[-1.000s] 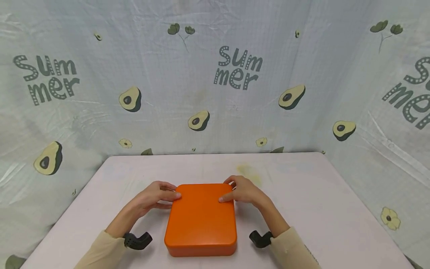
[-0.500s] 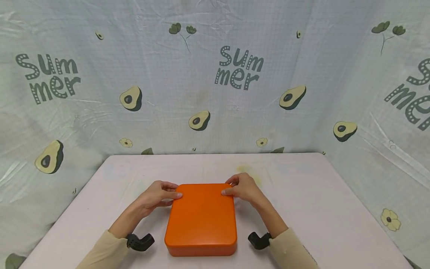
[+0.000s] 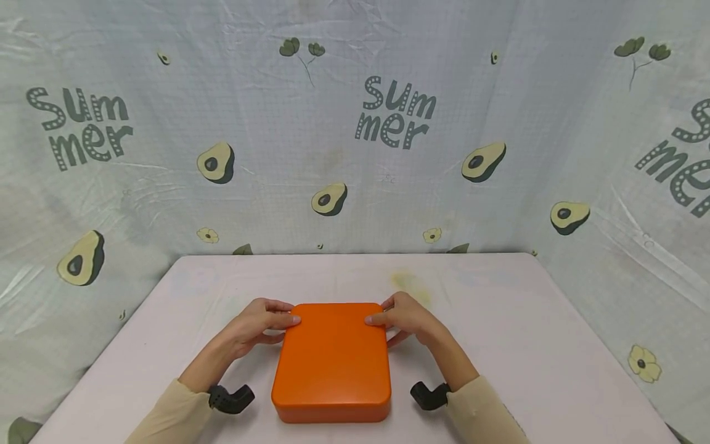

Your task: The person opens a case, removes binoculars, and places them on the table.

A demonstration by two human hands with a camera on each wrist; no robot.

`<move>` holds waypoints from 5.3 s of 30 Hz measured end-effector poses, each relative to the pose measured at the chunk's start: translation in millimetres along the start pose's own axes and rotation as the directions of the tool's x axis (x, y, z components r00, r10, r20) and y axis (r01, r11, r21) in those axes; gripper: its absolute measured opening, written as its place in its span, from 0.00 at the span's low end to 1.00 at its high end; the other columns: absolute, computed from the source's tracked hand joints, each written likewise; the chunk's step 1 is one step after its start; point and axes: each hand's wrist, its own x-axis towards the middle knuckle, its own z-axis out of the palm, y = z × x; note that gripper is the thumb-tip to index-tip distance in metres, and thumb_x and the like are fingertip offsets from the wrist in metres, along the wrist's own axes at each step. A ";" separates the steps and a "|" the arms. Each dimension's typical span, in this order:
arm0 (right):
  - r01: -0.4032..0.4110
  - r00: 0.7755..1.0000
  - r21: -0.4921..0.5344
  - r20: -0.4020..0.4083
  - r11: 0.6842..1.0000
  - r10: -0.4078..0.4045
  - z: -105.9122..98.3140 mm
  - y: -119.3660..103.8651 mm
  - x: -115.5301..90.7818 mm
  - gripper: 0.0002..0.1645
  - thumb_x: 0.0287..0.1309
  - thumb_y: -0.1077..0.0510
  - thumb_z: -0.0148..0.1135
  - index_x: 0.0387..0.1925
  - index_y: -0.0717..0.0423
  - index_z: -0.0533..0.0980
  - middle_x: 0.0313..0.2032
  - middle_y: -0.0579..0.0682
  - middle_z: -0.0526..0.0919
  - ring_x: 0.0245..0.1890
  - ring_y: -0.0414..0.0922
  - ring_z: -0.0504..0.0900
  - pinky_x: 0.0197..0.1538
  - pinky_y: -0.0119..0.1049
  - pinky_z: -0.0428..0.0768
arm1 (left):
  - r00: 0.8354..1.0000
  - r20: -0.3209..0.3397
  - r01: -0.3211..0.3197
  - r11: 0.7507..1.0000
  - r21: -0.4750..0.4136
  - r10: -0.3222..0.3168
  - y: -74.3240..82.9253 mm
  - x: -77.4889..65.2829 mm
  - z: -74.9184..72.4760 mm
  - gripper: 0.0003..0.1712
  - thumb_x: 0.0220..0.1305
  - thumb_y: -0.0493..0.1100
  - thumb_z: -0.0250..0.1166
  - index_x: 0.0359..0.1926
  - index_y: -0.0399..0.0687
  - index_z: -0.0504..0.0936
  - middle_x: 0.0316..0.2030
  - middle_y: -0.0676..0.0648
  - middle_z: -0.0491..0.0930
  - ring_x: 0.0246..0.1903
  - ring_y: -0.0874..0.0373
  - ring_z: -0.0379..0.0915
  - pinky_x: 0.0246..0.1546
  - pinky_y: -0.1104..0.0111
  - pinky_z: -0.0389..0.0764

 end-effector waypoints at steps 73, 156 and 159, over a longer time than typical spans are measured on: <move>0.280 0.793 0.042 0.553 0.959 -0.256 -28.4 20.6 -2.2 0.82 0.49 0.66 0.80 0.82 0.44 0.25 0.81 0.63 0.48 0.80 0.63 0.54 0.73 0.51 0.73 | 0.999 0.019 0.045 0.996 -0.077 -0.044 3.0 10.3 -8.8 0.21 0.68 0.49 0.69 0.52 0.35 0.87 0.48 0.40 0.86 0.40 0.52 0.86 0.42 0.64 0.90; -0.074 0.990 0.151 0.128 0.986 0.055 -6.0 -17.2 -31.0 0.47 0.65 0.45 0.69 0.74 0.57 0.56 0.56 0.61 0.78 0.51 0.53 0.81 0.45 0.48 0.90 | 0.998 0.052 -0.031 0.969 0.246 0.019 15.6 -16.3 -2.3 0.46 0.64 0.52 0.73 0.75 0.36 0.63 0.55 0.35 0.81 0.35 0.51 0.84 0.33 0.58 0.90; -0.078 0.989 0.154 0.135 0.985 0.057 -5.3 -18.8 -32.5 0.48 0.65 0.44 0.69 0.75 0.57 0.56 0.57 0.61 0.77 0.51 0.54 0.81 0.44 0.49 0.90 | 0.999 0.049 -0.031 0.971 0.239 0.020 16.1 -17.3 -2.6 0.46 0.64 0.52 0.73 0.75 0.36 0.63 0.56 0.34 0.80 0.35 0.51 0.84 0.33 0.58 0.90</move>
